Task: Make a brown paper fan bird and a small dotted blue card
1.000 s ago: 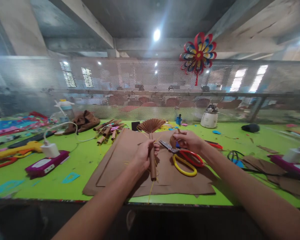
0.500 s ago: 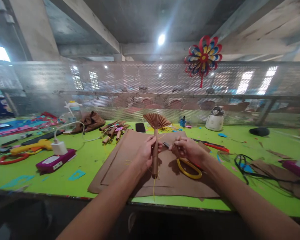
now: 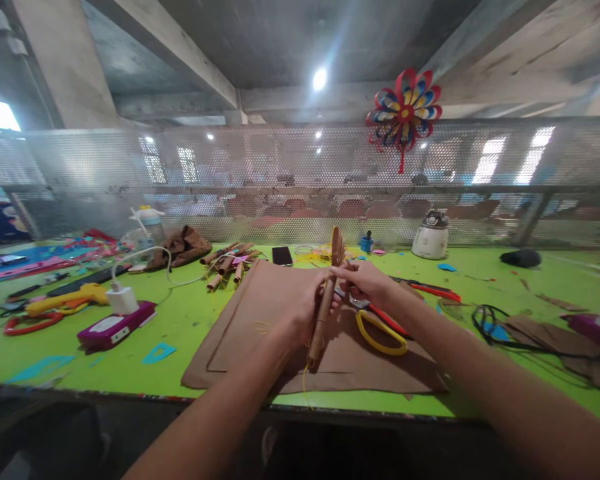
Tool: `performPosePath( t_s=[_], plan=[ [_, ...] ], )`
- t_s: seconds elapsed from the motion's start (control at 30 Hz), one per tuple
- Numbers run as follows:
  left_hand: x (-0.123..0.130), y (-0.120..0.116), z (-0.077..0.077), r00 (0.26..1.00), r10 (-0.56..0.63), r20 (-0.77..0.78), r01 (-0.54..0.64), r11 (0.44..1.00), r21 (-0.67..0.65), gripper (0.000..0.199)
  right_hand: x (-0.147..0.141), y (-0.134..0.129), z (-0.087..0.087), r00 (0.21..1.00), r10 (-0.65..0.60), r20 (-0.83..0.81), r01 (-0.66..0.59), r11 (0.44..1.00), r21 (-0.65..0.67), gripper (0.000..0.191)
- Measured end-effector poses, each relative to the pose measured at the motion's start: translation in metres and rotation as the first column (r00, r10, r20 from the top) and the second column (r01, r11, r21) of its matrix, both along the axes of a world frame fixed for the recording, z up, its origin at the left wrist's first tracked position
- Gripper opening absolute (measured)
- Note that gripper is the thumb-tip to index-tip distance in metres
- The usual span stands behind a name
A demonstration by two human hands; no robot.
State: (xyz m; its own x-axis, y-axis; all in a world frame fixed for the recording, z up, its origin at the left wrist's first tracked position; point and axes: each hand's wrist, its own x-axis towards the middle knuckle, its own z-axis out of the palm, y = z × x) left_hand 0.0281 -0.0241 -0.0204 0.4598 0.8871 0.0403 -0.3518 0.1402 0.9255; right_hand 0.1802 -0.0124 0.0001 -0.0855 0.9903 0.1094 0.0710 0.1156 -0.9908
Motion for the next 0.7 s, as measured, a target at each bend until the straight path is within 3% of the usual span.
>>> performPosePath(
  t_s=[0.13,0.2,0.43,0.53,0.7],
  plan=[
    [0.000,0.001,0.000,0.993,0.043,-0.111,-0.021,0.981,0.191,0.023,-0.001,0.006,-0.008,0.985,0.028,-0.168,-0.040,0.997,-0.065,0.038],
    [0.001,0.000,0.000,0.992,0.035,-0.123,-0.005,0.971,0.237,0.025,-0.001,0.006,-0.011,0.970,0.066,-0.235,-0.084,0.994,-0.067,0.038],
    [0.000,-0.008,0.003,1.000,-0.013,-0.017,0.015,0.996,0.082,0.044,0.013,0.001,-0.009,0.955,0.067,-0.288,-0.073,0.997,-0.011,0.034],
    [-0.003,-0.013,0.006,0.992,0.024,-0.125,-0.021,0.999,0.030,0.031,0.023,0.001,-0.006,0.955,0.046,-0.295,-0.042,0.999,0.021,0.035],
    [-0.004,-0.022,0.010,0.964,-0.096,-0.250,0.114,0.992,0.058,0.011,0.030,0.000,-0.001,0.953,0.040,-0.300,-0.009,0.995,0.103,0.036]
  ],
)
